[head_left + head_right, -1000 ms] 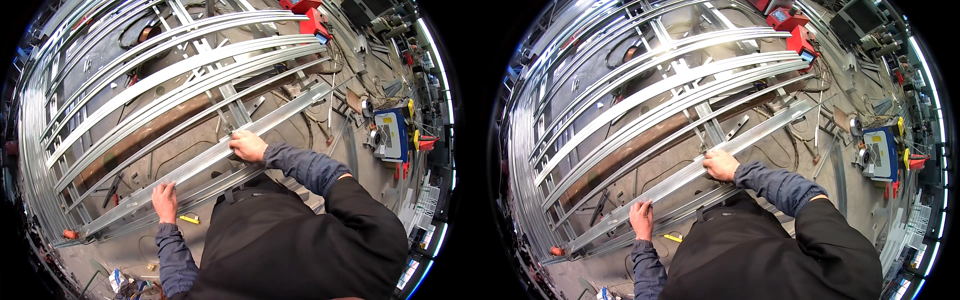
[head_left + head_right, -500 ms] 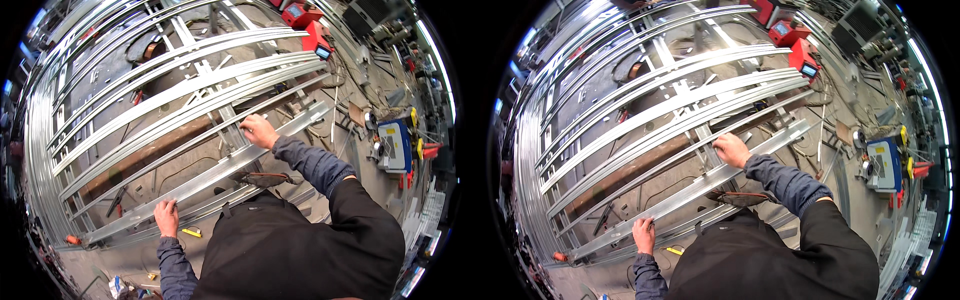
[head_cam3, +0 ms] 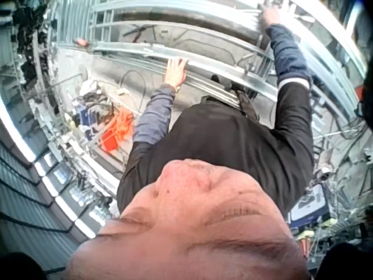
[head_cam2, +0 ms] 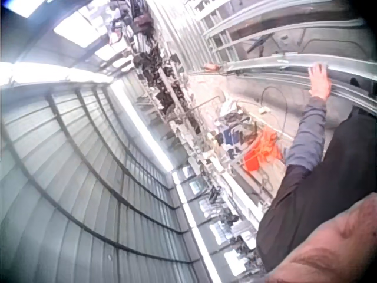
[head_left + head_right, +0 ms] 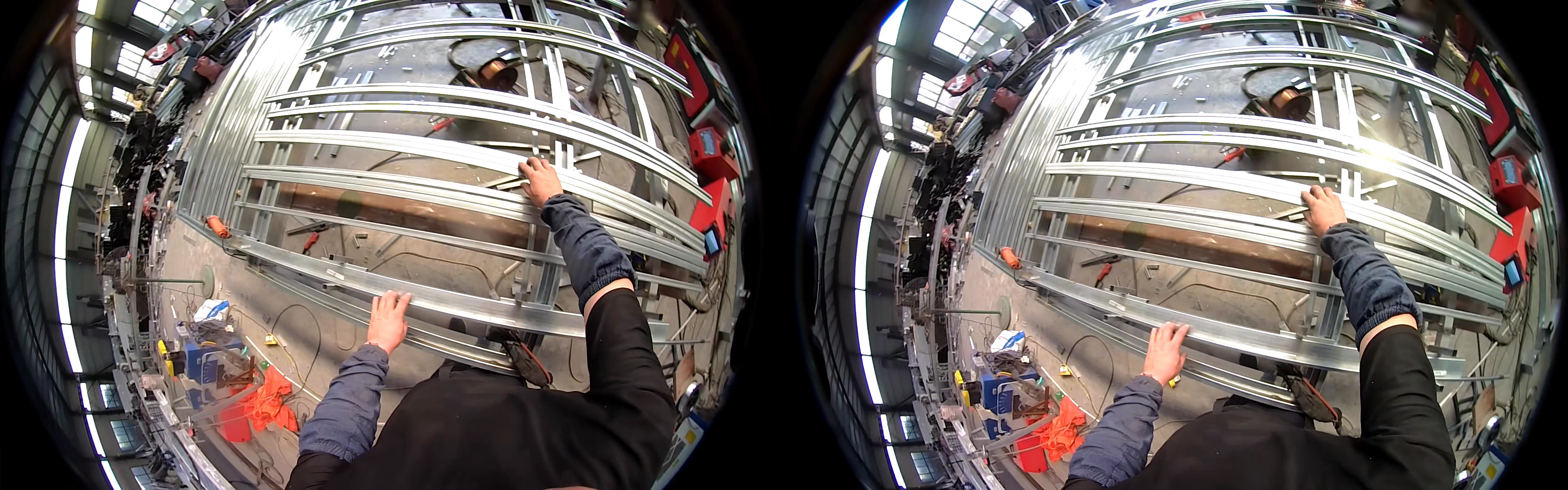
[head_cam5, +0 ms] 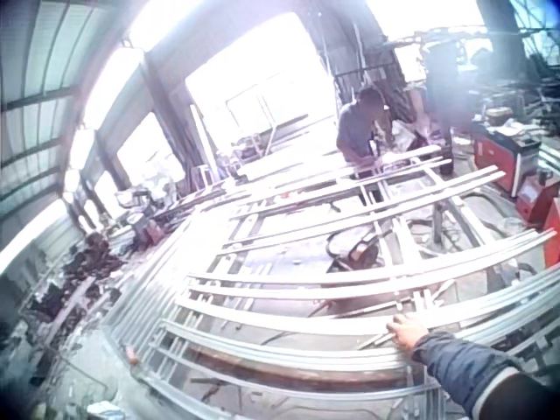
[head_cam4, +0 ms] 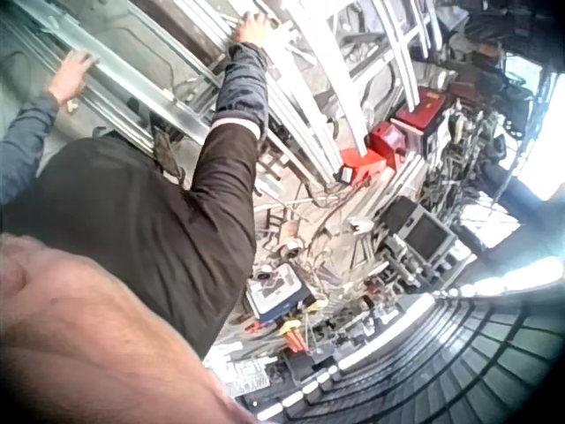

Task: The person positions metal bars onto a large metal frame structure and uses a handheld welding tool to weld the bars to the frame. The person repeatedly aligns bars and welds them in place.

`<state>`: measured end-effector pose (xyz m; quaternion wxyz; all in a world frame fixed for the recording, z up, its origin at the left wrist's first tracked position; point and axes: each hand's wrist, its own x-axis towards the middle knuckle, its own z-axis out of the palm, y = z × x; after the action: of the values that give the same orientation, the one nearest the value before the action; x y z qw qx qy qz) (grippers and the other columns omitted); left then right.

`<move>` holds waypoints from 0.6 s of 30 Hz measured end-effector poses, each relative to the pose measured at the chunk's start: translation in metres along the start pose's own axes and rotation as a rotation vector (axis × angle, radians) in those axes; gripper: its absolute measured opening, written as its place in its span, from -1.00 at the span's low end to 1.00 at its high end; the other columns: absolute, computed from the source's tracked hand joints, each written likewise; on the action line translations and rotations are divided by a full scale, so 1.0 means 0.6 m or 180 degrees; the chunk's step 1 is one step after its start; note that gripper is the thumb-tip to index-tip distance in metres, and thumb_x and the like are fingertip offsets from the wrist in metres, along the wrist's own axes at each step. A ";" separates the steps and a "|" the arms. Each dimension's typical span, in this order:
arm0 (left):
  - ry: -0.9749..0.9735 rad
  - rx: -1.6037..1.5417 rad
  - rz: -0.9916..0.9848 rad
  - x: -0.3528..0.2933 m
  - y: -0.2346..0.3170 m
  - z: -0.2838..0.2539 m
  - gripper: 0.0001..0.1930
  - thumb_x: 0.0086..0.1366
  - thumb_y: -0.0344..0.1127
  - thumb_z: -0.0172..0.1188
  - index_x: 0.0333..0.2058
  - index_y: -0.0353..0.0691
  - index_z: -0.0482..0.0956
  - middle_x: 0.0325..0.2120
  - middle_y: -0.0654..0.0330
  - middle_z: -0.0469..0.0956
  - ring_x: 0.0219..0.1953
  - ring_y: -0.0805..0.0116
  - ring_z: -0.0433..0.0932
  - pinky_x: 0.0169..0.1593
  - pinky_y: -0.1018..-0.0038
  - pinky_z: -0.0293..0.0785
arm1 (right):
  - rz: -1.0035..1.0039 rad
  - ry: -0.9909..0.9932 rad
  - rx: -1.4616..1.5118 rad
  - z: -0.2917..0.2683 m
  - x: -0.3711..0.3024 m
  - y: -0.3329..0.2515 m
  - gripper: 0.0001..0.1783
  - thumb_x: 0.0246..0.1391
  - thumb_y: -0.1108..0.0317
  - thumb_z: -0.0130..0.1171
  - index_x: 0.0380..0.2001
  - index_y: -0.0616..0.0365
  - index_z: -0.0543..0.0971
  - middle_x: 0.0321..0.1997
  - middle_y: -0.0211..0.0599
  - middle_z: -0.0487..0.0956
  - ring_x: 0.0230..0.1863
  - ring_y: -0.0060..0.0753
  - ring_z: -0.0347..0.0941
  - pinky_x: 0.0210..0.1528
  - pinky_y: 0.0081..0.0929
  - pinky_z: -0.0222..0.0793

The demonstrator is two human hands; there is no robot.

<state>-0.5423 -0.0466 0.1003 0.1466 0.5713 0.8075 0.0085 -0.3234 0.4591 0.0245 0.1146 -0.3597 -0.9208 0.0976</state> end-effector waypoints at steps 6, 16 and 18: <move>-0.0005 -0.0019 0.0014 0.009 0.006 -0.001 -0.18 0.11 -0.40 0.51 0.38 -0.06 0.43 0.22 0.02 0.40 0.42 -0.06 0.34 0.52 -0.13 0.21 | -0.0359 0.0245 -0.0784 0.032 0.018 0.015 -0.45 0.23 0.45 0.15 0.30 -0.03 0.59 0.15 -0.24 0.58 0.19 -0.08 0.47 0.17 -0.13 0.40; 0.0153 0.0020 -0.0112 -0.011 -0.014 0.041 -0.16 0.11 -0.39 0.49 0.41 -0.04 0.42 0.26 0.01 0.38 0.47 -0.07 0.29 0.55 -0.20 0.14 | 0.0102 -0.0132 0.0498 -0.065 -0.006 0.000 -0.69 0.46 0.09 0.14 -0.15 0.11 0.68 -0.14 -0.05 0.63 -0.04 0.18 0.59 0.00 0.03 0.52; 0.0119 0.0110 -0.0134 -0.011 -0.017 0.045 -0.17 0.13 -0.37 0.49 0.41 -0.04 0.42 0.27 0.01 0.39 0.47 -0.06 0.29 0.55 -0.22 0.13 | 0.0483 -0.0694 0.0881 -0.123 -0.019 -0.016 -0.54 0.42 0.01 0.14 -0.24 0.23 0.73 -0.25 0.10 0.70 -0.11 0.29 0.63 -0.04 0.08 0.51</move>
<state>-0.5431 -0.0606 0.0740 0.1218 0.5564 0.8219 0.0021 -0.3008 0.4516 0.0959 0.0549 -0.3962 -0.8759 0.2699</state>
